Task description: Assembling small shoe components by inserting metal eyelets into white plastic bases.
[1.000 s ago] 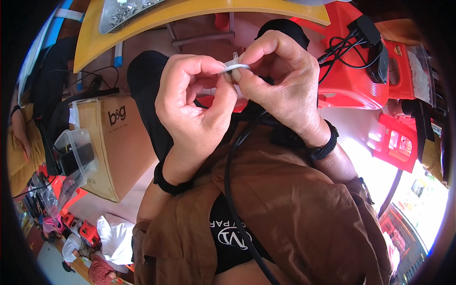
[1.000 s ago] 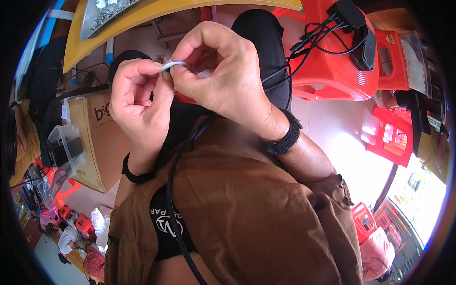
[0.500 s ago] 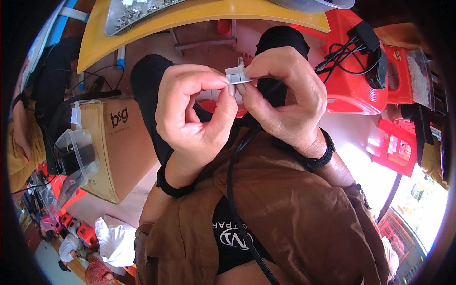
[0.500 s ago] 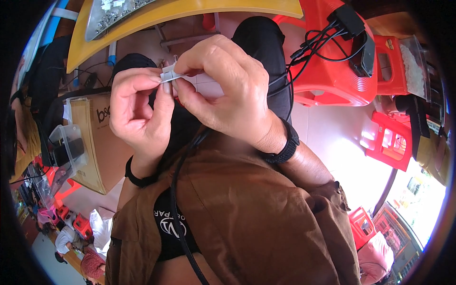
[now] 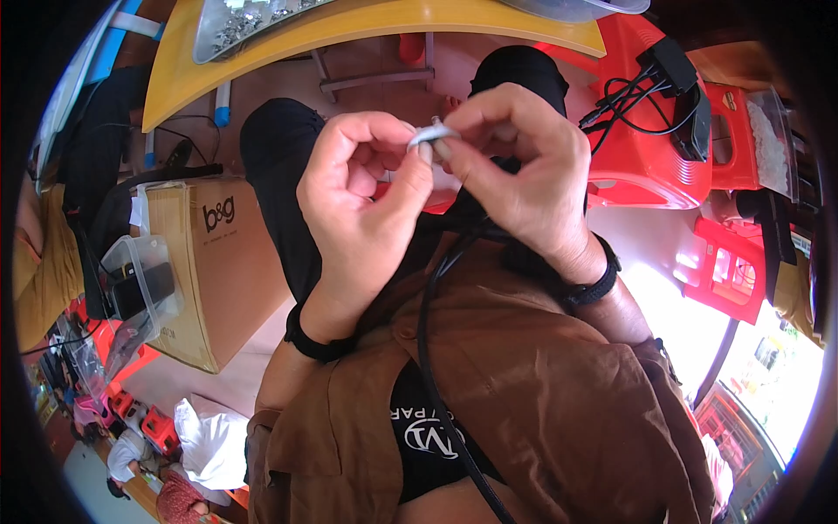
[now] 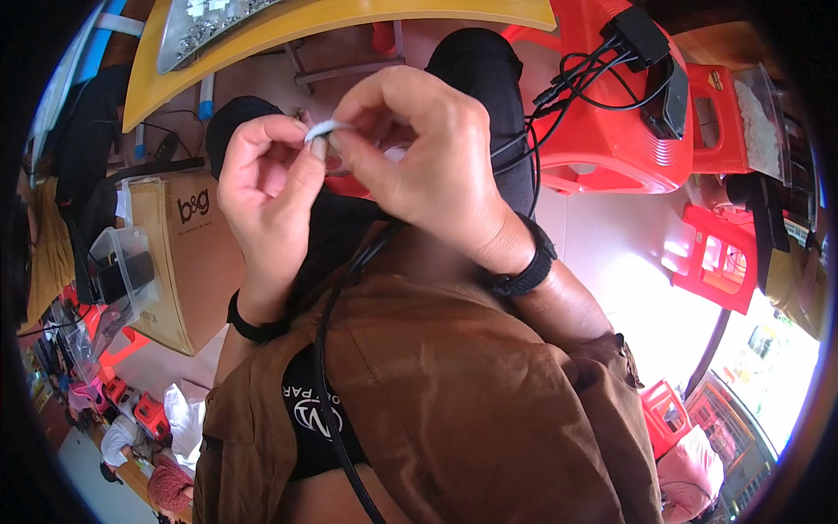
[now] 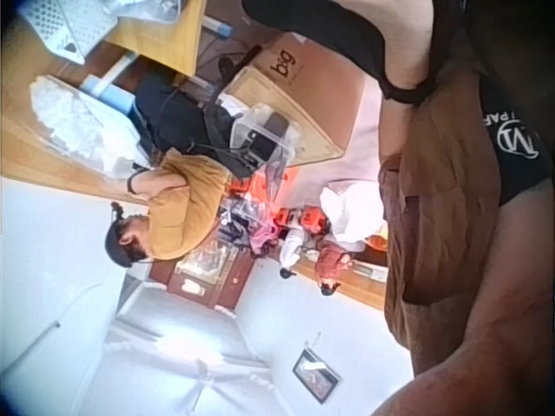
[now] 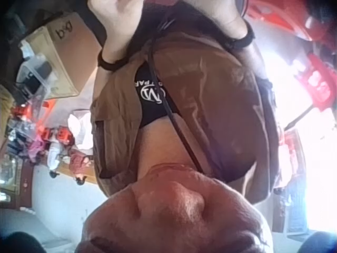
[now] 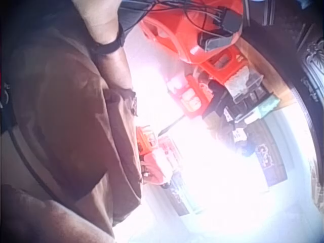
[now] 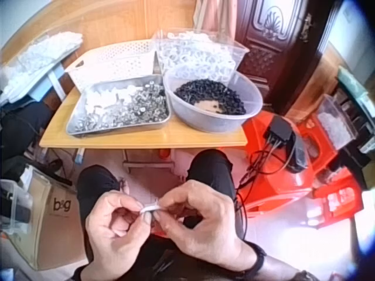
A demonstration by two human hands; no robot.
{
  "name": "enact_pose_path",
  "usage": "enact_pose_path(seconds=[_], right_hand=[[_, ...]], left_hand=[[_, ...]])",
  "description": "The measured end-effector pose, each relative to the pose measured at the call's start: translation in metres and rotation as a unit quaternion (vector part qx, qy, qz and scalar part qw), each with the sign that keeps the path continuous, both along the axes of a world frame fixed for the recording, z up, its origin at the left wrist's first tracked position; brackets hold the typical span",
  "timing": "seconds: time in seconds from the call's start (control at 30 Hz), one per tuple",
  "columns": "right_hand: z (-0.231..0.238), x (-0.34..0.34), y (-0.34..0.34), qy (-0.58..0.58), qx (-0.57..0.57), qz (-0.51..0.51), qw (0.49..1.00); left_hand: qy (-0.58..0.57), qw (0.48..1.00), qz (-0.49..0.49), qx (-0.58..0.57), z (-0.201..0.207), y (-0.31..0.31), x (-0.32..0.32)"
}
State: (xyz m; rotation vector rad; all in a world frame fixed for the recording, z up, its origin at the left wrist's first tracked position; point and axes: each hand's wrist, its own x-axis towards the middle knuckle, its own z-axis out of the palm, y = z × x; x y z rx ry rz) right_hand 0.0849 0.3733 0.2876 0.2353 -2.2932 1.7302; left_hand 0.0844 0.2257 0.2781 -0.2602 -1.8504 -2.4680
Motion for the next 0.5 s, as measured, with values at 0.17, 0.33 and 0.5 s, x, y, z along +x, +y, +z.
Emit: enact_pose_path(seconds=[0.17,0.33,0.5], right_hand=[[-0.0015,-0.0064,0.0010,-0.105,-0.161,0.062,0.979],[0.0030,-0.0046,0.0014,-0.086,-0.129,0.061,0.986],[0.0052,-0.0029,-0.0018,-0.071,-0.101,0.046,0.991]], left_hand=[[-0.045,0.998,-0.051,0.015,-0.0052,-0.0081,-0.0081],[-0.059,0.995,-0.079,0.006,0.0006,-0.0096,-0.0078],[-0.024,0.999,-0.039,0.006,-0.0013,-0.0026,-0.0088]])
